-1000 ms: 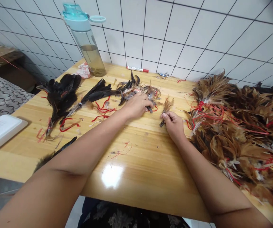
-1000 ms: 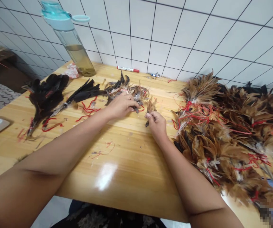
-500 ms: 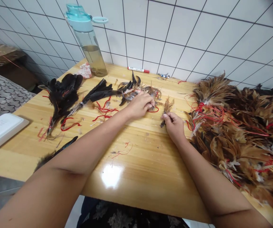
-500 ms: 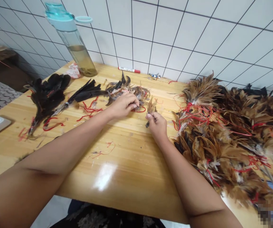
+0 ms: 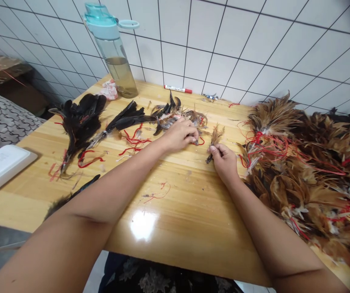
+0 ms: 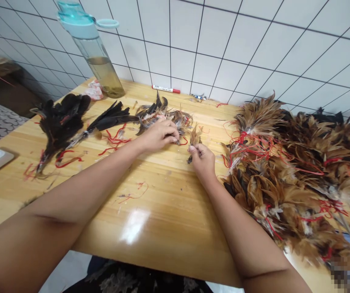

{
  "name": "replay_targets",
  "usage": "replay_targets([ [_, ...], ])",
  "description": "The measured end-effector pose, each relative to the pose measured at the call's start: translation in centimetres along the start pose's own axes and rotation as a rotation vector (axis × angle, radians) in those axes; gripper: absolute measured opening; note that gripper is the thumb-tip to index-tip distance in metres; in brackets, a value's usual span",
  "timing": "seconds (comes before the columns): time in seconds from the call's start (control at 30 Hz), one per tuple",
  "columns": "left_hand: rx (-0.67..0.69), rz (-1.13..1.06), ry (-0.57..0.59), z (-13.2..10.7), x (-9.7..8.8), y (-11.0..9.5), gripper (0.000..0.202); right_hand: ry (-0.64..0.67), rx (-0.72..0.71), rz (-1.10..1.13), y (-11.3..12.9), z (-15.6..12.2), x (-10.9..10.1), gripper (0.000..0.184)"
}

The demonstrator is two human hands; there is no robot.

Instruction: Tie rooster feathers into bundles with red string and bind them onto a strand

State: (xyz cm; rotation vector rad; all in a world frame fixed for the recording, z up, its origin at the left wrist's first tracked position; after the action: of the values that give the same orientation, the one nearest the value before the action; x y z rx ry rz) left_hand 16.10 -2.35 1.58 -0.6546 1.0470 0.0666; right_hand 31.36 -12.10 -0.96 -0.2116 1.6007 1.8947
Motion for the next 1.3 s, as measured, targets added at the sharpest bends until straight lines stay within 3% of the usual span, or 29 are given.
replay_targets([
  [0.1, -0.069, -0.197, -0.121, 0.2, -1.0, 0.6, 0.011, -0.001, 0.002, 0.008, 0.0, 0.0, 0.0, 0.025],
  [0.23, -0.117, -0.671, -0.276, 0.1, -1.8, 1.1, 0.019, 0.002, 0.001, 0.011, 0.1, 0.0, 0.0, 0.025],
  [0.4, -0.137, -1.016, -0.328, 0.2, -2.1, 0.1, 0.034, -0.011, 0.008, 0.019, 0.0, 0.0, -0.1, 0.026],
  [0.6, -0.296, -1.0, -0.327, 0.3, -1.9, -1.0, 0.013, -0.013, 0.004, 0.026, -0.1, -0.1, 0.0, 0.027],
  [0.73, -0.465, -1.046, -0.363, 0.1, -1.1, -0.5, 0.011, -0.014, -0.004, 0.04, 0.0, -0.1, 0.0, 0.027],
  [0.9, -0.637, -1.073, -0.22, -0.2, 0.5, -0.8, 0.012, -0.016, -0.002, 0.034, 0.0, -0.2, -0.1, 0.027],
  [1.07, -0.587, -0.906, -0.128, -0.1, 0.3, -1.3, 0.016, -0.03, 0.011, 0.064, -0.1, -0.1, -0.2, 0.028],
  [1.3, -0.321, -0.67, -0.005, 0.2, -0.3, -1.7, 0.009, 0.001, -0.015, 0.036, 0.0, 0.0, 0.0, 0.023],
])
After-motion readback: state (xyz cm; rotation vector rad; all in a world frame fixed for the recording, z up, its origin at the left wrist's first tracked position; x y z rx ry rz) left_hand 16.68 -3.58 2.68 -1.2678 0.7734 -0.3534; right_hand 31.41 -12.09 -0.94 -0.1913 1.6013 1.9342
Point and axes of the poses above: each hand's wrist, its own z-axis towards the middle knuckle, its own x-axis out of the palm, y = z × x, the point moved 6 cm from there along z, towards the middle knuckle, and after that the axes turned 2 degrees about y, right-handed, at the moved point
